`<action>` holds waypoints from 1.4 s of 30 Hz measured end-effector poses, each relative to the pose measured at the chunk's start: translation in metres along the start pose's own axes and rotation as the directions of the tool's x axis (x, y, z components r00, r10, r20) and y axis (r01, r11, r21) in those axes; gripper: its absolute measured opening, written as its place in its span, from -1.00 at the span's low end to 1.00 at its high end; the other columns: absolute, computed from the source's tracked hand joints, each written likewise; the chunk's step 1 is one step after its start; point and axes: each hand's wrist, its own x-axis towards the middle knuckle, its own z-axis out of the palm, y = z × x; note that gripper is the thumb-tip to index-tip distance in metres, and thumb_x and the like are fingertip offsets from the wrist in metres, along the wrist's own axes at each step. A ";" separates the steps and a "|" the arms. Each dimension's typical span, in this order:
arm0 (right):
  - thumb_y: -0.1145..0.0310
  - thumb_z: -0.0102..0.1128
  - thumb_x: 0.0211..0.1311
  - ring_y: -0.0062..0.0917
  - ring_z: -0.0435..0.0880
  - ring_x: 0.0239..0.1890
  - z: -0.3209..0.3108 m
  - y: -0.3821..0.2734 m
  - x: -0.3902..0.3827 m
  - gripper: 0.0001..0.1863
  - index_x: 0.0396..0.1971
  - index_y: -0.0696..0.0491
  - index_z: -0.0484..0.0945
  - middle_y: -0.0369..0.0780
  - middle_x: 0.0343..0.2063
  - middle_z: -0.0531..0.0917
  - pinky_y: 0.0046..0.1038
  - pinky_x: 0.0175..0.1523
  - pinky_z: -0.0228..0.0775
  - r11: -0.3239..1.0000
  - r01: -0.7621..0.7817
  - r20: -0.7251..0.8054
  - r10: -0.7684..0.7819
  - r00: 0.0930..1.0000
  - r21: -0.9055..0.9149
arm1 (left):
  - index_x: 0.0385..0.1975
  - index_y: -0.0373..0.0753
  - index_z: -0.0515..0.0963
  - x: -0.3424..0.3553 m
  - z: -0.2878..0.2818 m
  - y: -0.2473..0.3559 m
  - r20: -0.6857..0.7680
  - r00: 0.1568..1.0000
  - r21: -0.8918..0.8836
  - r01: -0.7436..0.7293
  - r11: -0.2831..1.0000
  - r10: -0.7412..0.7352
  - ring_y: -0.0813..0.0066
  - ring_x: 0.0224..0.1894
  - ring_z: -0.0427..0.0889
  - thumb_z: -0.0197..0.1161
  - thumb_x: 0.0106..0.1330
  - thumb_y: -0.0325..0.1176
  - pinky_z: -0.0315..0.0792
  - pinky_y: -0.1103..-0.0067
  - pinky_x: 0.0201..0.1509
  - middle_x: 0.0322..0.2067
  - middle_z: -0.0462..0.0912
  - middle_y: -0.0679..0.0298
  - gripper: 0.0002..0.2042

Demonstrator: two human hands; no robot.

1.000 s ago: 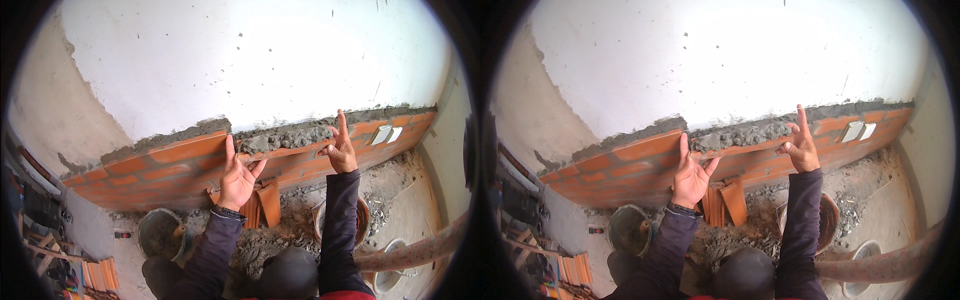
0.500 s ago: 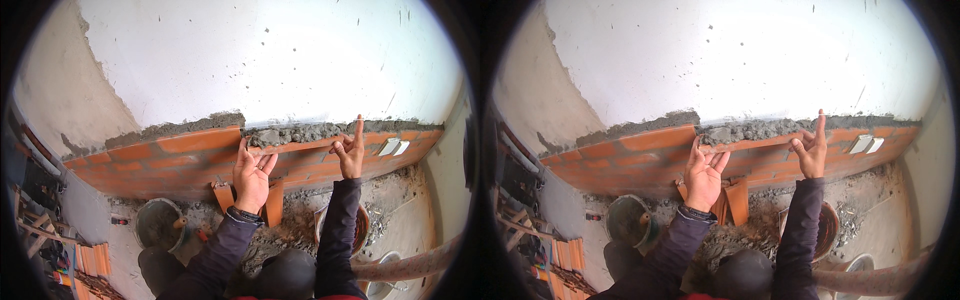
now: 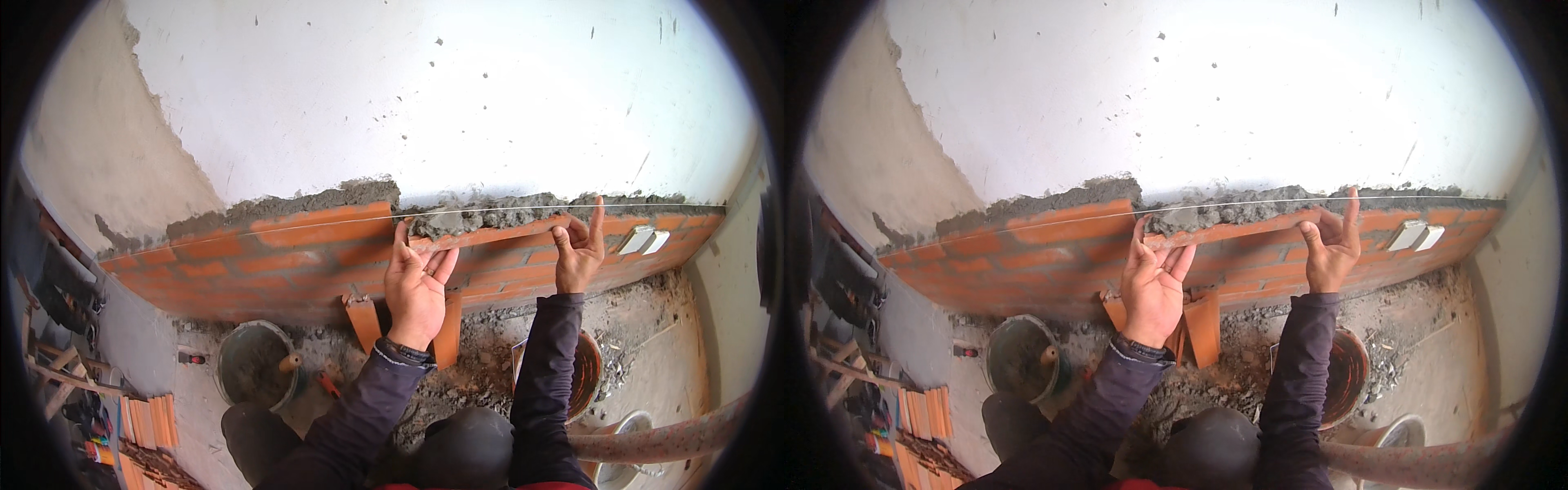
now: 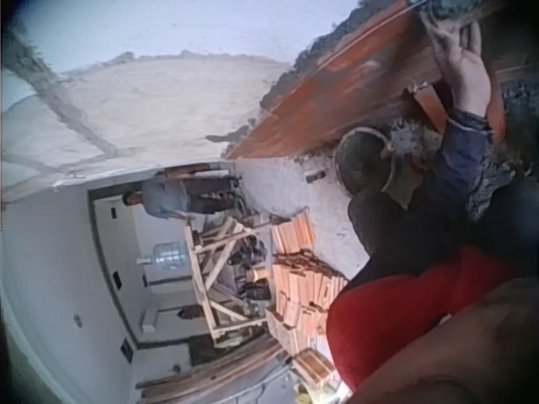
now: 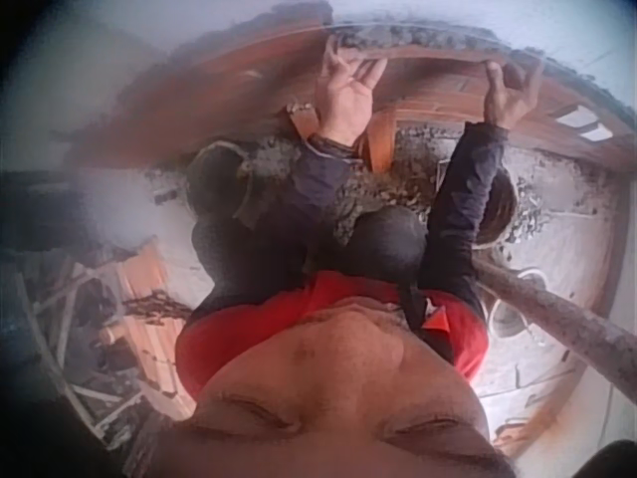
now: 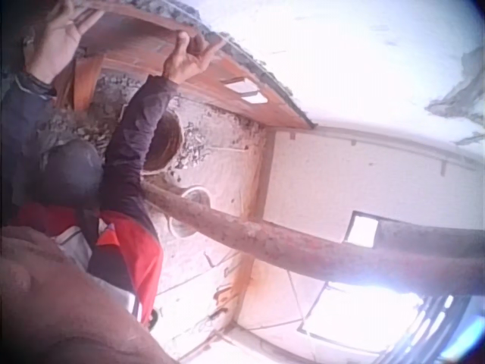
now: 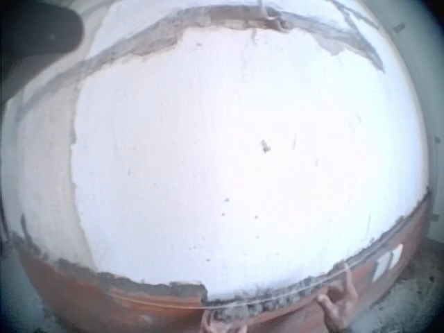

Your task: The person applies mortar to a brick using a trowel and places it onto a wall, then taps it into position with a hammer.

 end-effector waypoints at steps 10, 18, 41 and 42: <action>0.38 0.51 0.07 -0.61 0.67 -0.30 0.008 -0.010 0.007 -0.01 0.45 0.07 0.06 -0.23 -0.36 0.68 -0.55 -0.19 0.53 0.997 0.038 0.004 -0.037 0.999 -0.070 | 0.39 -0.31 0.03 0.010 0.009 0.003 -0.133 0.990 0.169 -0.019 0.986 0.041 0.09 0.13 0.52 -0.09 0.54 -0.12 0.48 0.27 0.30 0.02 0.45 -0.05 -0.44; 0.35 0.50 0.10 -0.63 0.66 -0.35 0.017 -0.016 0.013 -0.01 0.45 0.10 0.03 -0.25 -0.45 0.68 -0.57 -0.19 0.50 0.996 0.014 0.004 -0.014 1.000 -0.086 | 0.28 -0.49 0.15 0.021 0.015 0.010 -0.181 0.983 0.265 0.018 0.964 0.031 0.04 0.10 0.58 -0.07 0.54 -0.13 0.56 0.33 0.21 0.08 0.42 -0.25 -0.46; 0.41 0.49 0.10 -0.72 0.63 -0.44 0.034 -0.008 0.028 -0.07 0.43 0.12 0.12 -0.27 -0.54 0.68 -0.66 -0.32 0.40 0.965 0.047 -0.059 -0.064 0.996 -0.257 | 0.40 -0.51 -0.12 0.026 0.020 0.016 -0.141 0.989 0.455 0.024 0.890 0.046 -0.07 0.12 0.56 -0.15 0.58 -0.19 0.59 0.31 0.15 0.16 0.31 -0.44 -0.39; 0.40 0.50 0.09 -0.73 0.63 -0.45 0.034 -0.008 0.029 -0.07 0.42 0.12 0.12 -0.27 -0.55 0.67 -0.66 -0.33 0.40 0.965 0.051 -0.064 -0.069 0.996 -0.257 | 0.41 -0.50 -0.14 0.026 0.019 0.015 -0.128 0.990 0.465 0.014 0.885 0.051 -0.07 0.13 0.55 -0.15 0.58 -0.19 0.58 0.31 0.16 0.16 0.31 -0.43 -0.39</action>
